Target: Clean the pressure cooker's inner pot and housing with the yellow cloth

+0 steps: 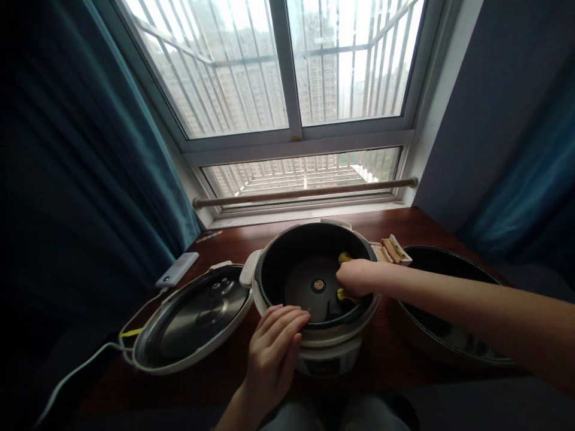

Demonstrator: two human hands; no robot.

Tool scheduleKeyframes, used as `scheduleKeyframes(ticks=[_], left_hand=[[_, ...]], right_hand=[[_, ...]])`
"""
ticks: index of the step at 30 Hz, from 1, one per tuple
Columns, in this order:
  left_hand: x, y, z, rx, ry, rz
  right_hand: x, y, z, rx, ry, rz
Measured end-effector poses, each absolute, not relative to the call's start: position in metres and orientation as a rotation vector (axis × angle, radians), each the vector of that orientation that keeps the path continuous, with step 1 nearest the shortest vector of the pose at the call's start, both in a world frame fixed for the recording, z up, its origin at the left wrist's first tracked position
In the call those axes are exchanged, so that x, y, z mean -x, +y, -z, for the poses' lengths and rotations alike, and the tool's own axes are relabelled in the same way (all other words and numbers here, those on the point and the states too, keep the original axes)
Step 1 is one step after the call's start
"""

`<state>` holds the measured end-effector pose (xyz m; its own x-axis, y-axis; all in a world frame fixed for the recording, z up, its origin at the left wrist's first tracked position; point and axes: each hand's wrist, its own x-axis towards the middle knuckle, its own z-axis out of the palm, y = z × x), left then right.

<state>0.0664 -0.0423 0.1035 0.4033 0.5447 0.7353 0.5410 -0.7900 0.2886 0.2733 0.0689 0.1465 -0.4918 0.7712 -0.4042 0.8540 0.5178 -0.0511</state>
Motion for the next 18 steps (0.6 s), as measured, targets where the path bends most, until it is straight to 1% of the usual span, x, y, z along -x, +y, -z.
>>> scheduleKeyframes(ticks=[4, 6, 9, 11, 12, 14, 18], left_hand=[[-0.062, -0.043, -0.108, -2.632, 1.003, -1.280], [-0.059, -0.041, -0.117, -2.560, 1.050, -1.279], [-0.055, -0.029, -0.143, -2.404, 1.210, -1.309], [-0.057, -0.013, -0.164, -2.348, 1.281, -1.250], [-0.059, -0.003, -0.174, -2.342, 1.288, -1.161], [-0.069, 0.020, -0.186, -2.367, 1.223, -0.834], [-0.089, 0.059, -0.183, -2.244, 0.744, 0.140]], right_hand=[[-0.253, 0.044, -0.167, -1.100, 2.441, 0.759], [-0.241, 0.033, -0.171, -1.105, 2.521, 0.909], [-0.225, 0.020, -0.169, -1.263, 2.643, 0.948], [-0.219, 0.014, -0.168, -1.332, 2.691, 0.933], [-0.218, 0.012, -0.168, -1.343, 2.726, 0.918], [-0.220, 0.004, -0.171, -1.350, 2.818, 0.887], [-0.235, -0.026, -0.179, -1.436, 2.967, 0.816]])
